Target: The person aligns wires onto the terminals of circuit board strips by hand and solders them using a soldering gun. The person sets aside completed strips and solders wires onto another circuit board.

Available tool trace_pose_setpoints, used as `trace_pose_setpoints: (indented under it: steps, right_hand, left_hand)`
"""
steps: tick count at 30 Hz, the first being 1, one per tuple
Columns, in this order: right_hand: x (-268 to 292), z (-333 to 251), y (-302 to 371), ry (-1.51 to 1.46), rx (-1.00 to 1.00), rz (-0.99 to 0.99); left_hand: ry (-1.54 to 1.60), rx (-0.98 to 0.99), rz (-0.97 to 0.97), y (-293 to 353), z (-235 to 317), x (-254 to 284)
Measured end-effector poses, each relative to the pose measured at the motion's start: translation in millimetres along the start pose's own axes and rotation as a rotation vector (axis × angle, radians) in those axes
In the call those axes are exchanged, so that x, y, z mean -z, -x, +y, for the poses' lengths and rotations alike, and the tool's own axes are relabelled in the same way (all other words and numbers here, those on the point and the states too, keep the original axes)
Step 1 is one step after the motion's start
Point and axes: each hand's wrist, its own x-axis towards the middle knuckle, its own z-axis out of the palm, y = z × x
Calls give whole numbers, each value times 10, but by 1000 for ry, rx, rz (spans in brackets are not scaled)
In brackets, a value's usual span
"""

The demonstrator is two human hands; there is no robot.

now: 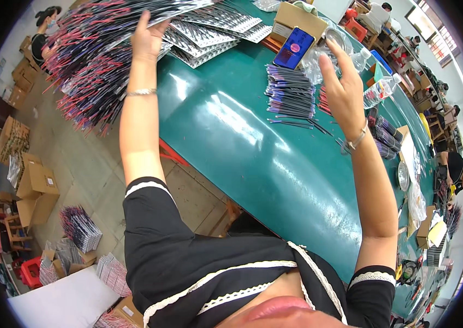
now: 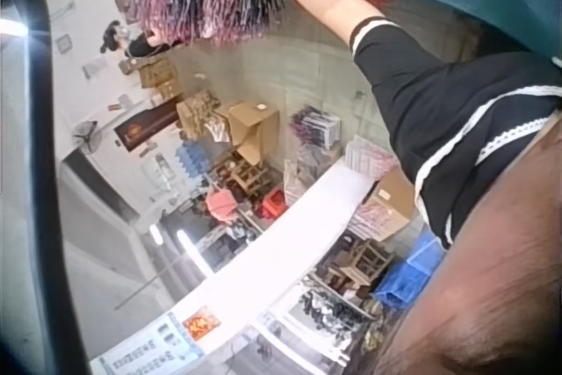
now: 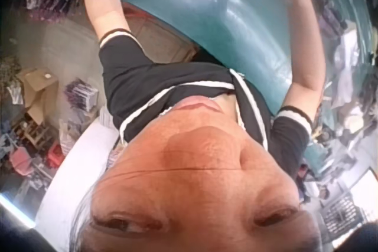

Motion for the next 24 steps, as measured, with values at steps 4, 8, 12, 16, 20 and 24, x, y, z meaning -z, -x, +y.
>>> trace_pose_setpoints:
  steps: [4,8,12,16,20,24]
  right_hand:
    - [109,328,348,-155,-394,-164]
    - [75,726,633,-115,-532,-331]
    - [-165,983,790,-169,-623,-444]
    - [-433,954,843,-288,-695,-503]
    - [-460,755,917,-358,-646,-558]
    - [-226,760,1318,-193,-588,-455]
  left_hand:
    - [-27,-213,291,-206,-25,780]
    - [8,-148,614,73,-121,1154]
    - [41,-234,617,290,-59,878]
    - [121,-65,552,862,-644,52]
    - [0,287,196,649,-1203,-521]
    - [-20,515,416,-186,-1615,-553]
